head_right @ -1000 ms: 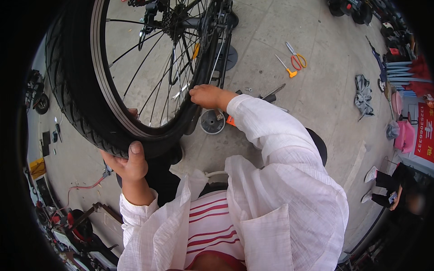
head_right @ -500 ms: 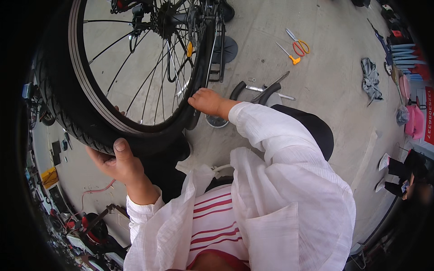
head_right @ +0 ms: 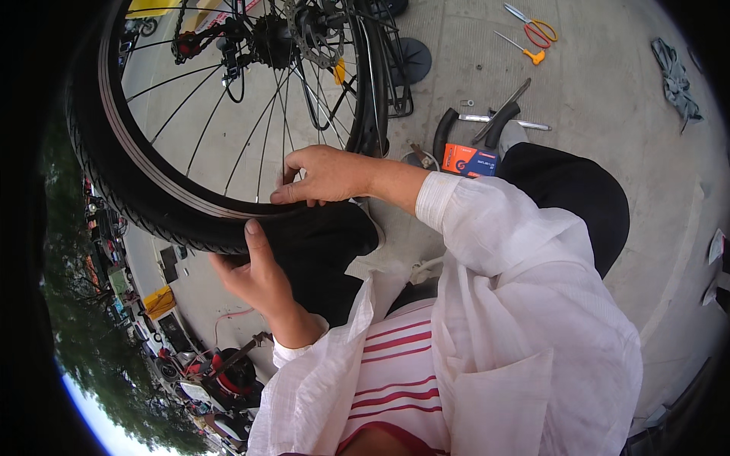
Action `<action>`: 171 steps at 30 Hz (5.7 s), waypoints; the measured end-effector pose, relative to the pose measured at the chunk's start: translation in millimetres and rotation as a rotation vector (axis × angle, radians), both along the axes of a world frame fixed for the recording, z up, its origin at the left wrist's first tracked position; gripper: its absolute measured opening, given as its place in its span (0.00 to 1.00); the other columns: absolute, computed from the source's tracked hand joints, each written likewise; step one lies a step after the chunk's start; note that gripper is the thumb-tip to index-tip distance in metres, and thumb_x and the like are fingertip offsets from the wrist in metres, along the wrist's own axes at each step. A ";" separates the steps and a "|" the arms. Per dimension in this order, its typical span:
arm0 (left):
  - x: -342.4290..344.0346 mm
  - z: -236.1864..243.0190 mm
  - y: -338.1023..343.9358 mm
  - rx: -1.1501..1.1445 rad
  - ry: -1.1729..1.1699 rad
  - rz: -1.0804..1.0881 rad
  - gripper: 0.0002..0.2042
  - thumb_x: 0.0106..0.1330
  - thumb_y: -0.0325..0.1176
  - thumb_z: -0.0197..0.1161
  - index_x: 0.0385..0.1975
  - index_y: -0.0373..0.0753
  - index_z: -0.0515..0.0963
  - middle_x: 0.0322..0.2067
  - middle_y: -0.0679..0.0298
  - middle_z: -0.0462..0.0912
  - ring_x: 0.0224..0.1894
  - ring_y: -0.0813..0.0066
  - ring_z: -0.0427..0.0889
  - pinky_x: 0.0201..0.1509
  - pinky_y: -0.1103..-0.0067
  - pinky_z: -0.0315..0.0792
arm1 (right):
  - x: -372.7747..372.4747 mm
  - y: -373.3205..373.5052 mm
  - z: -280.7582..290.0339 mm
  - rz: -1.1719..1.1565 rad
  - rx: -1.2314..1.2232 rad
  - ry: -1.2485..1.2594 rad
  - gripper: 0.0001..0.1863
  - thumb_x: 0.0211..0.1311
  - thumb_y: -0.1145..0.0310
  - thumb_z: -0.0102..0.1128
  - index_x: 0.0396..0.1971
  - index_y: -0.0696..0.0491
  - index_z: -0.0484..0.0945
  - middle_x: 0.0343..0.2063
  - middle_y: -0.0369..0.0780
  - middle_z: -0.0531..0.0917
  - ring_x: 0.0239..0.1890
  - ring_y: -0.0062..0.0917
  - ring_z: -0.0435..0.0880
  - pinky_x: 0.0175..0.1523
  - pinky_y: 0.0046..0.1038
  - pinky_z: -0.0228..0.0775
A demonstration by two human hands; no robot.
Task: The person removes a bicycle tire from the rim, inspects the inner tube, and reattaches the tire. They then connect an air hose to the valve and inflate the tire.
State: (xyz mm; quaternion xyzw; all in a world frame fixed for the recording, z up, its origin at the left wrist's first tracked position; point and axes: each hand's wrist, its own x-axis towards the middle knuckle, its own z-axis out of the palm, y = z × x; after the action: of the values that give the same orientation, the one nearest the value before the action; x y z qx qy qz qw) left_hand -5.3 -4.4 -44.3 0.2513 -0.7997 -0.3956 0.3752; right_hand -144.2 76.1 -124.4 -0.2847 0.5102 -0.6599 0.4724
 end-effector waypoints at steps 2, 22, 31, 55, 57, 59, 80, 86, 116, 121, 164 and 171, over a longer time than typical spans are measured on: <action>-1.4 5.9 -1.6 0.010 -0.025 0.005 0.16 0.62 0.29 0.69 0.43 0.27 0.73 0.35 0.60 0.81 0.35 0.78 0.78 0.41 0.84 0.73 | 1.9 -3.5 1.5 0.162 0.011 -0.038 0.24 0.55 0.52 0.70 0.43 0.56 0.80 0.27 0.35 0.80 0.28 0.18 0.76 0.29 0.23 0.67; 0.8 -14.1 -24.8 0.245 -0.053 -0.151 0.08 0.61 0.22 0.66 0.39 0.28 0.78 0.36 0.61 0.83 0.36 0.77 0.79 0.45 0.82 0.72 | 47.9 -16.6 -17.6 -0.253 -0.087 0.296 0.25 0.55 0.52 0.70 0.43 0.57 0.78 0.30 0.41 0.83 0.35 0.23 0.82 0.42 0.25 0.72; -13.5 24.7 -32.1 0.079 -0.066 -0.201 0.11 0.62 0.24 0.66 0.42 0.27 0.76 0.37 0.62 0.81 0.37 0.78 0.76 0.47 0.82 0.68 | -20.8 14.6 -118.6 -0.250 -0.006 0.742 0.13 0.49 0.71 0.57 0.35 0.55 0.82 0.34 0.41 0.84 0.41 0.36 0.82 0.48 0.34 0.73; 0.1 21.7 -18.0 0.089 -0.343 -0.012 0.16 0.53 0.35 0.72 0.36 0.33 0.78 0.29 0.54 0.83 0.31 0.63 0.83 0.38 0.72 0.75 | 4.0 -15.3 -54.7 0.186 0.014 -0.105 0.24 0.56 0.63 0.70 0.52 0.54 0.78 0.35 0.31 0.82 0.33 0.12 0.76 0.35 0.18 0.67; 5.6 24.3 -27.0 0.093 -0.358 -0.127 0.15 0.54 0.34 0.71 0.37 0.33 0.79 0.30 0.54 0.84 0.31 0.62 0.84 0.38 0.73 0.75 | 6.7 -20.5 -37.3 0.209 -0.001 -0.084 0.24 0.56 0.62 0.71 0.51 0.54 0.78 0.36 0.32 0.82 0.38 0.14 0.77 0.41 0.19 0.68; 12.7 14.4 -47.3 0.114 -0.386 -0.241 0.13 0.55 0.31 0.71 0.36 0.32 0.79 0.29 0.57 0.85 0.31 0.70 0.84 0.38 0.76 0.75 | 14.7 -22.4 -37.7 0.203 0.017 -0.086 0.24 0.56 0.61 0.71 0.50 0.56 0.78 0.39 0.34 0.82 0.43 0.17 0.77 0.48 0.21 0.68; 7.8 -16.2 -18.5 0.034 -0.066 -0.114 0.12 0.57 0.25 0.68 0.39 0.30 0.75 0.32 0.57 0.81 0.33 0.68 0.80 0.42 0.74 0.73 | 28.6 9.2 -89.6 -0.331 -0.030 0.820 0.17 0.59 0.57 0.64 0.39 0.55 0.76 0.36 0.43 0.77 0.37 0.35 0.78 0.44 0.32 0.69; -5.0 19.2 -15.9 -0.040 -0.075 -0.121 0.11 0.58 0.26 0.68 0.37 0.31 0.74 0.29 0.57 0.81 0.31 0.68 0.78 0.39 0.75 0.72 | 15.0 16.8 -91.6 -0.086 0.013 0.962 0.18 0.61 0.53 0.60 0.35 0.55 0.77 0.38 0.43 0.78 0.46 0.38 0.75 0.53 0.36 0.65; 13.4 4.1 -22.0 -0.009 -0.330 -0.113 0.11 0.60 0.29 0.69 0.35 0.28 0.78 0.29 0.64 0.83 0.32 0.79 0.75 0.41 0.80 0.71 | -27.7 17.5 -108.9 -0.220 0.118 0.120 0.15 0.59 0.64 0.61 0.40 0.59 0.82 0.30 0.35 0.82 0.30 0.19 0.78 0.36 0.23 0.71; 14.2 -5.0 -27.2 0.032 -0.321 -0.171 0.11 0.59 0.28 0.70 0.36 0.28 0.78 0.30 0.64 0.83 0.33 0.78 0.76 0.42 0.80 0.72 | -22.8 10.6 -73.2 0.064 0.151 0.070 0.18 0.63 0.56 0.62 0.44 0.54 0.83 0.29 0.31 0.81 0.29 0.15 0.76 0.35 0.20 0.69; 15.5 -19.5 -54.1 0.115 -0.207 -0.349 0.13 0.57 0.22 0.70 0.40 0.27 0.78 0.36 0.60 0.83 0.38 0.74 0.80 0.47 0.79 0.72 | 3.2 -17.7 -39.4 0.282 0.117 0.059 0.27 0.49 0.63 0.75 0.49 0.57 0.77 0.34 0.34 0.83 0.28 0.16 0.78 0.32 0.21 0.71; 15.2 -22.2 -49.5 0.020 -0.229 -0.243 0.13 0.59 0.24 0.69 0.40 0.27 0.77 0.36 0.61 0.82 0.38 0.75 0.78 0.47 0.80 0.72 | 41.2 -20.9 -58.3 -0.149 0.048 0.482 0.32 0.43 0.43 0.74 0.43 0.50 0.79 0.37 0.41 0.84 0.43 0.36 0.82 0.47 0.33 0.71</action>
State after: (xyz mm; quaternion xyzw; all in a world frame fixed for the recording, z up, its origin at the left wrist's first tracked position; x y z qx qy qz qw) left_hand 9.9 -53.8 -66.5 0.1998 -0.8577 -0.4149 0.2285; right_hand -103.1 55.1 -182.7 -0.3841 0.6433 -0.5935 0.2939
